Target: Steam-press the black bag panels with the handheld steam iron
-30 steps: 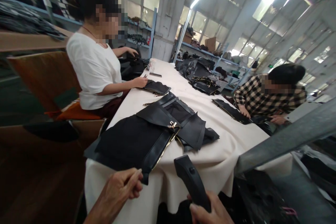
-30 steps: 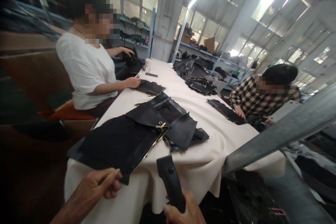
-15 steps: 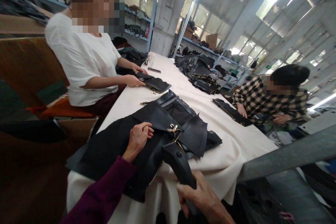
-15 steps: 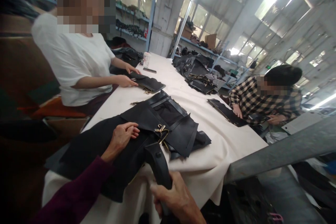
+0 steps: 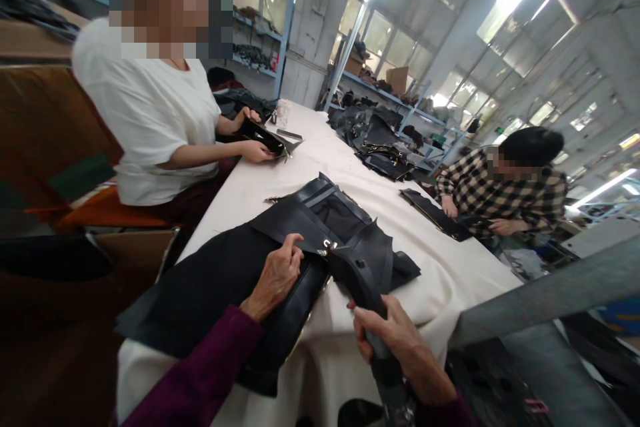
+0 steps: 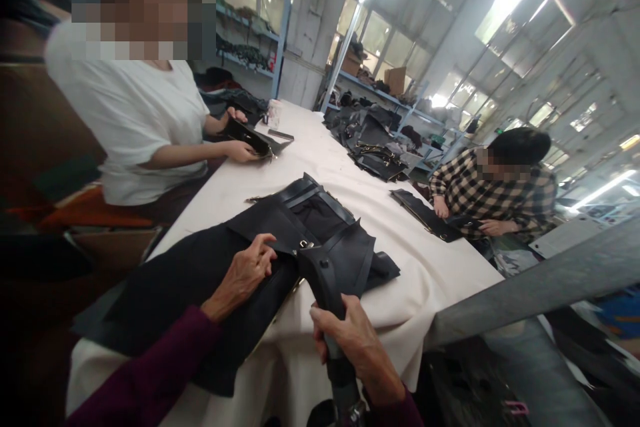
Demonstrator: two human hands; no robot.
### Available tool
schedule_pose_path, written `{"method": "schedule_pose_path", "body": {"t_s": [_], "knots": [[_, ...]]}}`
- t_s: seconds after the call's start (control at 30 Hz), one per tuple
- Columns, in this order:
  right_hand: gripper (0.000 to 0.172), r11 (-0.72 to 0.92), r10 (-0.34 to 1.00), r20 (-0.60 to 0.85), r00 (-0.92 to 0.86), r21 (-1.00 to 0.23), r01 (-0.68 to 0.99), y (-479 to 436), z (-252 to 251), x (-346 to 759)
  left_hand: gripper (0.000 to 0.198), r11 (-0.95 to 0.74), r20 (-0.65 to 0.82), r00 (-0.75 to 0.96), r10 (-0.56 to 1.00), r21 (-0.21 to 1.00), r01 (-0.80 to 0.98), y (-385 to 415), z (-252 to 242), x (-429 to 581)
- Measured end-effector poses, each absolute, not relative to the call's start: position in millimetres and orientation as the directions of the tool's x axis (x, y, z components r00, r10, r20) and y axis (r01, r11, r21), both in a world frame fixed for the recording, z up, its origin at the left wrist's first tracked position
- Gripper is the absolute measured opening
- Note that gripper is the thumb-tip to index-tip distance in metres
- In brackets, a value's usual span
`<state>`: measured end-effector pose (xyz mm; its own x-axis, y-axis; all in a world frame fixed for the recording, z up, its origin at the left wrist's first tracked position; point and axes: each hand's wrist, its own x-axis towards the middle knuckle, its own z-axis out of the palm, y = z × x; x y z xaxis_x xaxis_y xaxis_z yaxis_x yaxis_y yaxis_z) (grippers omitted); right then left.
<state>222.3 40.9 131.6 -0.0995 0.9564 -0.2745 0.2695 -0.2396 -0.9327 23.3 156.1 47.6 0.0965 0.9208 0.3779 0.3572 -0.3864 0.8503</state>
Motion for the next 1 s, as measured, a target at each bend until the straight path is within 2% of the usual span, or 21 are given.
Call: {"method": "schedule_pose_path", "body": {"t_s": [0.1,0.2,0.53,0.67,0.83,1.0], "knots": [[0.041,-0.280,0.952,-0.302,-0.049,-0.924,0.262,41.9,132.7,237.3,0.036,-0.484,0.439,0.205,0.875,0.780,0.397,157.8,40.1,26.2],[0.042,-0.300,0.950,-0.312,-0.008,-0.920,0.252,51.1,135.1,239.0,0.033,-0.491,0.431,0.237,0.871,0.758,0.429,160.7,31.9,26.0],[0.042,-0.312,0.937,-0.341,-0.074,-0.915,0.255,102.1,121.3,213.4,0.037,-0.492,0.450,0.205,0.869,0.744,0.452,167.6,21.7,24.7],[0.041,-0.254,0.951,-0.290,-0.107,-0.930,0.264,109.7,122.0,216.0,0.038,-0.456,0.408,0.204,0.890,0.772,0.443,166.0,30.5,25.7],[0.042,-0.179,0.981,-0.194,-0.029,-0.945,0.273,100.2,135.0,227.4,0.036,-0.431,0.386,0.192,0.902,0.802,0.414,162.7,39.0,25.9],[0.042,-0.242,0.961,-0.269,-0.055,-0.925,0.294,89.6,133.0,221.3,0.037,-0.452,0.420,0.171,0.891,0.801,0.393,162.9,32.4,25.5]]}}
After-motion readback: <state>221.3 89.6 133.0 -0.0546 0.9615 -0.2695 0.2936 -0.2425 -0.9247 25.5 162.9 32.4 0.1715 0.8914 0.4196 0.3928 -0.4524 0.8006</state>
